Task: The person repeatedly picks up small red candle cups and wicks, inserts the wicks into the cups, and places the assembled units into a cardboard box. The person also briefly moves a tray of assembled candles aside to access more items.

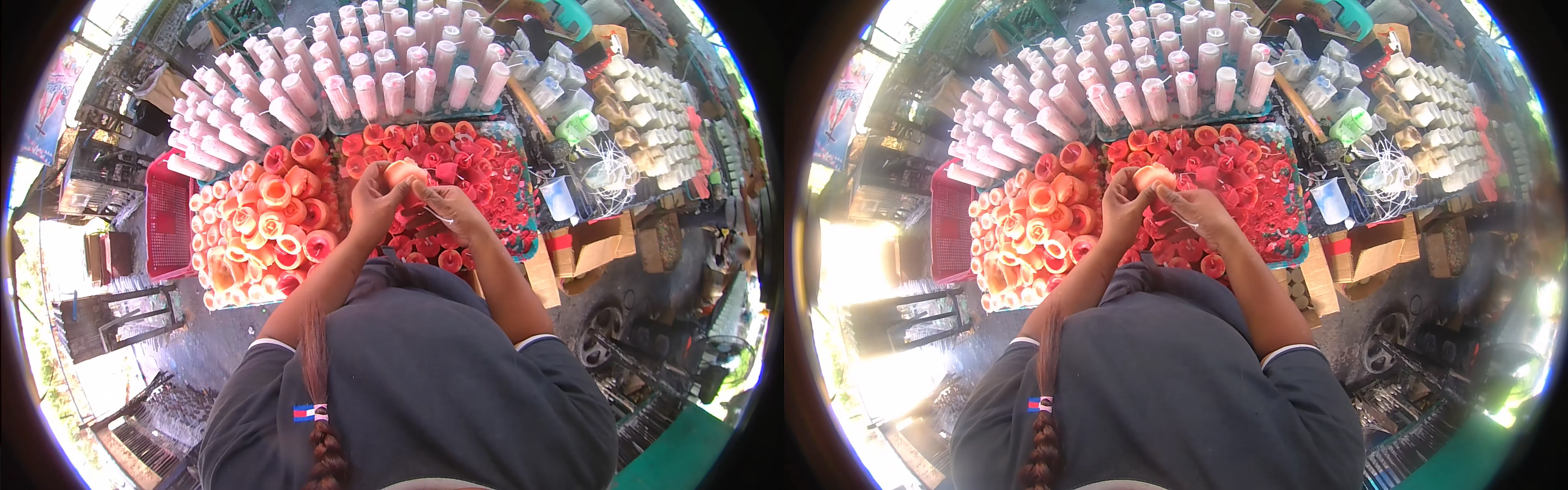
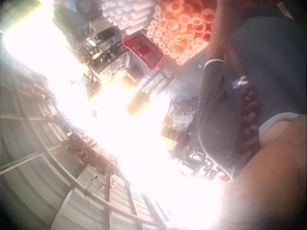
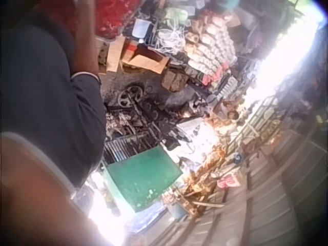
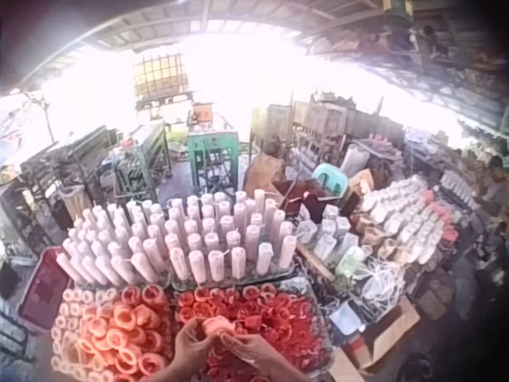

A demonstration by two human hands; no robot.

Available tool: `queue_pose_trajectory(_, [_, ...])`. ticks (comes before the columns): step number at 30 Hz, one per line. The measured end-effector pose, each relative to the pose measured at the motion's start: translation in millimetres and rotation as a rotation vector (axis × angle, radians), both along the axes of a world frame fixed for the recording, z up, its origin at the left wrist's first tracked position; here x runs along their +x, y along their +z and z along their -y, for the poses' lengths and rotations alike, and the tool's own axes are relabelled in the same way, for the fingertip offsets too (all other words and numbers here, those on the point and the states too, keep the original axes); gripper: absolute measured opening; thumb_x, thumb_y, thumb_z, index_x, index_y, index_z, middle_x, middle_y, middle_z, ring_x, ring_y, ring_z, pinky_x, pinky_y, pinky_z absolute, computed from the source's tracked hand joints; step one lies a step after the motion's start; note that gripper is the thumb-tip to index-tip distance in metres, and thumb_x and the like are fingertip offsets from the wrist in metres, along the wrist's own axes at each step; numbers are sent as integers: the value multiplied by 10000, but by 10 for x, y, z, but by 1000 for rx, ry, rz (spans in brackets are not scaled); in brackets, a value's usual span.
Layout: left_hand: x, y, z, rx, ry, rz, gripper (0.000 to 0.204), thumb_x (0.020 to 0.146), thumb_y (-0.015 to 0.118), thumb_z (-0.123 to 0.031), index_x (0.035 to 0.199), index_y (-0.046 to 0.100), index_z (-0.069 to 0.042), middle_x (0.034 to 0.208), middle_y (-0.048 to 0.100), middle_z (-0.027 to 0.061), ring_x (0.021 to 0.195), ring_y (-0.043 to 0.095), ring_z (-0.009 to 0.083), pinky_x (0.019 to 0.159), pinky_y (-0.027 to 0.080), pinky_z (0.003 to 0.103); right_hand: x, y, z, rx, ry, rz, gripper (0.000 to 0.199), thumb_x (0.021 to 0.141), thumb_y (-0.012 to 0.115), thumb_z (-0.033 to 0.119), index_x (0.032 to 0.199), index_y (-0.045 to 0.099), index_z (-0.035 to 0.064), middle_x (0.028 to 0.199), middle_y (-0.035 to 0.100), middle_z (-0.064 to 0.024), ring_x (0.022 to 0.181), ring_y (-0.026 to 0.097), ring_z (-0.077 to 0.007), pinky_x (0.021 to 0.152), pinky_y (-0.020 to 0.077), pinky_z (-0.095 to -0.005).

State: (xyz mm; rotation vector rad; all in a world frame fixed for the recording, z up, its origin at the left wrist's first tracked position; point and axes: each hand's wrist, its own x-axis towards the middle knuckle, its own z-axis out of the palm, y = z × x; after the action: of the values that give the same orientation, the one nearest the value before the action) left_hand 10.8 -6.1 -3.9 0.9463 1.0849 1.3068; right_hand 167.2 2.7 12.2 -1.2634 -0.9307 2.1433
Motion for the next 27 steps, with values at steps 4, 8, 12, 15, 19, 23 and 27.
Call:
queue_pose_trajectory(4, [12, 62, 62, 50, 63, -25, 270, 831, 679, -110, 1019, 532, 15, 910, 638, 80, 800, 614, 107, 698, 506, 235, -66, 116, 77, -138, 2, -336, 380, 878, 624, 274, 1123, 550, -8, 1005, 621, -93, 931, 630, -227, 767, 544, -381])
queue_pose_trajectory(8, [-27, 76, 37, 61, 99, -35, 231, 842, 666, -118, 988, 545, 15, 877, 638, 75, 769, 611, 101, 662, 507, 236, -180, -98, 192, -81, -96, -467, 358, 860, 648, 184, 1127, 540, -28, 1055, 601, -112, 970, 611, -232, 838, 524, -383])
queue_pose_trajectory(12, [19, 180, 28, 36, 112, 24, 204, 850, 658, -128, 958, 554, 11, 845, 633, 69, 733, 607, 97, 623, 503, 230, -208, -121, 263, -3, -153, -447, 334, 847, 653, 121, 1113, 542, -49, 1051, 605, -110, 946, 616, -214, 814, 536, -369])
queue_pose_trajectory(15, [20, 187, -7, -26, 126, 158, 206, 857, 657, -156, 941, 555, 3, 828, 630, 69, 704, 607, 99, 603, 501, 226, -229, -94, 332, 110, -151, -423, 326, 836, 662, 100, 1105, 552, -48, 1034, 611, -101, 908, 627, -199, 805, 541, -349])
queue_pose_trajectory(19, [-21, 153, -79, -132, 137, 382, 222, 869, 645, -199, 929, 547, -10, 796, 623, 72, 663, 610, 123, 577, 506, 240, -210, -100, 317, 133, -129, -421, 328, 822, 680, 104, 1095, 568, -40, 990, 623, -88, 856, 642, -181, 785, 546, -319])
queue_pose_trajectory(23, [-76, 76, -109, -169, 203, 440, 214, 873, 636, -206, 930, 543, -21, 806, 624, 82, 681, 624, 152, 584, 522, 263, -180, -39, 216, -12, -115, -352, 343, 818, 688, 124, 1099, 575, -36, 961, 634, -86, 828, 647, -172, 761, 549, -305])
queue_pose_trajectory(27, [-266, 104, -141, -195, 178, 498, 212, 881, 622, -219, 924, 565, -19, 845, 636, 88, 686, 633, 163, 612, 532, 279, -286, 55, 176, -43, -109, -336, 354, 802, 704, 130, 1092, 586, -37, 940, 646, -91, 810, 645, -169, 738, 549, -297])
